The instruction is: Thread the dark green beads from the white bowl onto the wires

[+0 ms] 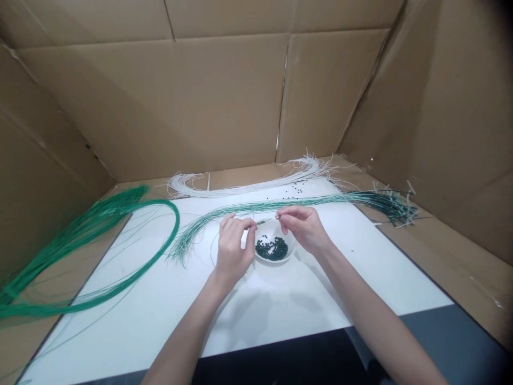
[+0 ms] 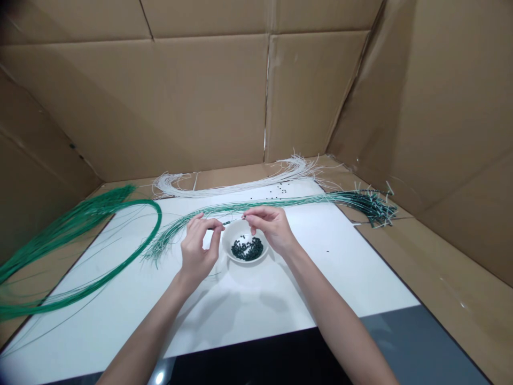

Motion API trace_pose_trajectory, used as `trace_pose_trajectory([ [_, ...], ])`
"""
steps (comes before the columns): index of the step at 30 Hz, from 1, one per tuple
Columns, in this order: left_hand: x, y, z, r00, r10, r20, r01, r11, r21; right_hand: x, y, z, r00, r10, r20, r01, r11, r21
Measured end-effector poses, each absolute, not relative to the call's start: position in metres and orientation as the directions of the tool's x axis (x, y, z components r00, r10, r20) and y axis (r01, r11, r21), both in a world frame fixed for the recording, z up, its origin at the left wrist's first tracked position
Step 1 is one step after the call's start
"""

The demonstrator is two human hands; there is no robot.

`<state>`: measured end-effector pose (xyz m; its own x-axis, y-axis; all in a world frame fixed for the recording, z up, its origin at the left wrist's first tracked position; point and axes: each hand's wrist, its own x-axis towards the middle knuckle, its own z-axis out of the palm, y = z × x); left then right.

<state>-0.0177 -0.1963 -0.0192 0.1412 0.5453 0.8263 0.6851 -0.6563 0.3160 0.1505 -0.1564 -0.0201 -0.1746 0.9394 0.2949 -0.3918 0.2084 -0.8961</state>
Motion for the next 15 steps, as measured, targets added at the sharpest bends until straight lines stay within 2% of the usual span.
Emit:
trace_pose_trajectory([
  [7, -0.0188, -0.1966, -0.0190, 0.167, 0.530, 0.832, 0.707, -0.652, 0.274, 0.1503, -0.1578, -0.0156, -0.089, 0.937, 0.339, -0.239, 0.310, -0.920],
  [15, -0.0182, -0.1958, -0.0192, 0.170, 0.532, 0.830, 0.707, -0.652, 0.273, 0.1499, -0.1586, -0.0138, -0.123, 0.947, 0.297, -0.186, 0.272, -0.944],
])
